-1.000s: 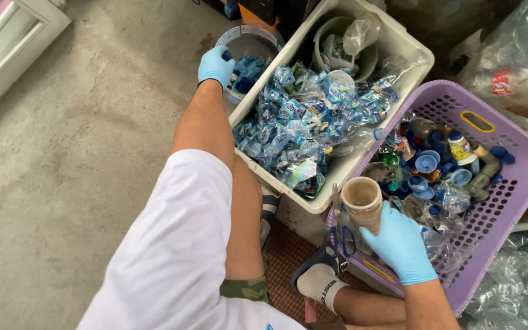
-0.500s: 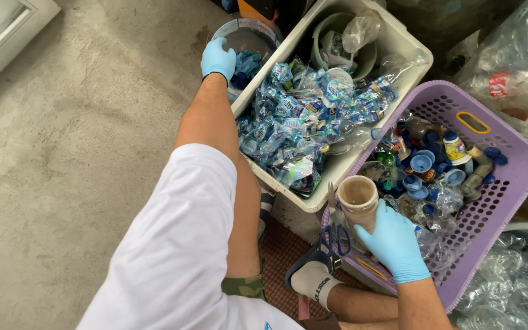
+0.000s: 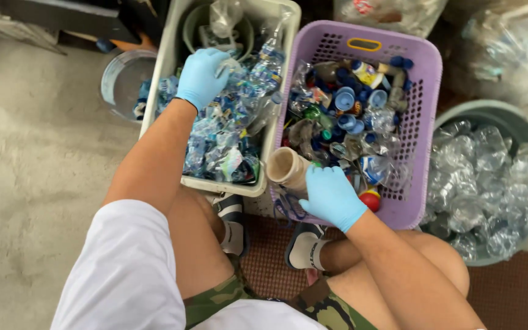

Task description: The person sorts plastic waste by hand, moving items between a white bin and a purple basket. They use scissors to cut a green plastic bottle and place the pieces into the basket.

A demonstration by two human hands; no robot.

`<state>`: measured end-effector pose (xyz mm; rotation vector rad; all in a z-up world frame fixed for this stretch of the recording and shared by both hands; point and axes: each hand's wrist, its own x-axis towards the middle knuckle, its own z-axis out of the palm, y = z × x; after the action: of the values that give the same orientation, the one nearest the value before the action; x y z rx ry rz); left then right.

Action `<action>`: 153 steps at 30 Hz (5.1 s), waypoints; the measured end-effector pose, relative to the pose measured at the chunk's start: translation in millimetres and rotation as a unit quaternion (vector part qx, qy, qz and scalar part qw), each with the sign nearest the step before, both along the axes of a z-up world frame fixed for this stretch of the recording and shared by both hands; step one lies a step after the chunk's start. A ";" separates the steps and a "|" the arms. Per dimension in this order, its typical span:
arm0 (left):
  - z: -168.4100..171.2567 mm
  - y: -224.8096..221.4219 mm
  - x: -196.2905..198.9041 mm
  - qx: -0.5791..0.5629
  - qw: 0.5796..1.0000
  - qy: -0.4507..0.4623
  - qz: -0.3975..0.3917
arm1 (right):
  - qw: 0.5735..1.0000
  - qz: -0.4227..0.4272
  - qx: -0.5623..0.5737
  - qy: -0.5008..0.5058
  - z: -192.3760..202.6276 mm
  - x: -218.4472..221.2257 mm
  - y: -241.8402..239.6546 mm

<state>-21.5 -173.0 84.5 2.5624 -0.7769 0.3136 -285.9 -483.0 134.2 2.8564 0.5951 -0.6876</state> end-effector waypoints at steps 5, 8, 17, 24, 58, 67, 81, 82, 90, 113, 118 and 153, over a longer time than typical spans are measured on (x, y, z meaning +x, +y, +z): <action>-42.6 -85.5 -11.6 0.072 0.989 -0.015 -0.130 | 0.999 -0.014 -0.004 0.029 9.4 -3.3 4.6; -53.4 -127.1 -22.5 0.126 0.977 -0.070 -0.160 | 0.999 -0.016 0.008 0.028 2.0 -8.5 3.1; -96.7 -249.3 4.3 0.241 0.940 -0.036 -0.239 | 0.992 -0.004 0.062 -0.111 -47.0 -26.3 10.1; -157.8 -312.8 26.6 0.380 0.882 0.094 -0.263 | 0.989 0.009 0.077 -0.128 -44.5 -30.8 18.0; 34.4 -83.9 28.0 -0.030 0.983 0.175 -0.038 | 1.000 0.014 -0.018 0.001 1.7 0.1 7.5; -2.4 114.3 9.4 -0.134 0.949 0.147 0.246 | 0.999 0.028 -0.031 0.003 -4.3 4.1 -3.7; -85.1 237.6 -21.3 -0.216 0.825 0.273 0.446 | 0.995 -0.053 -0.043 0.079 15.1 23.6 9.9; -83.1 235.9 -21.0 -0.218 0.824 0.273 0.446 | 0.995 -0.052 -0.044 0.078 13.5 25.1 9.0; -77.5 207.0 0.5 -0.185 0.890 0.163 0.385 | 0.997 -0.051 -0.011 0.049 6.5 22.6 4.6; -45.7 -229.9 -33.4 0.084 0.971 0.094 -0.203 | 0.998 -0.027 0.054 0.017 -15.0 -29.8 0.4; -80.9 -289.3 -33.0 0.247 0.920 0.088 -0.292 | 0.993 0.029 0.094 -0.067 -25.9 -41.3 5.3; -36.7 -184.6 -16.8 -0.013 0.973 0.133 -0.186 | 0.996 -0.005 0.079 -0.028 -49.8 -30.7 1.4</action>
<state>-38.2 -357.6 47.8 2.3056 -1.1113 -0.1344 -316.6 -481.6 84.4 3.0141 0.6552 -0.5829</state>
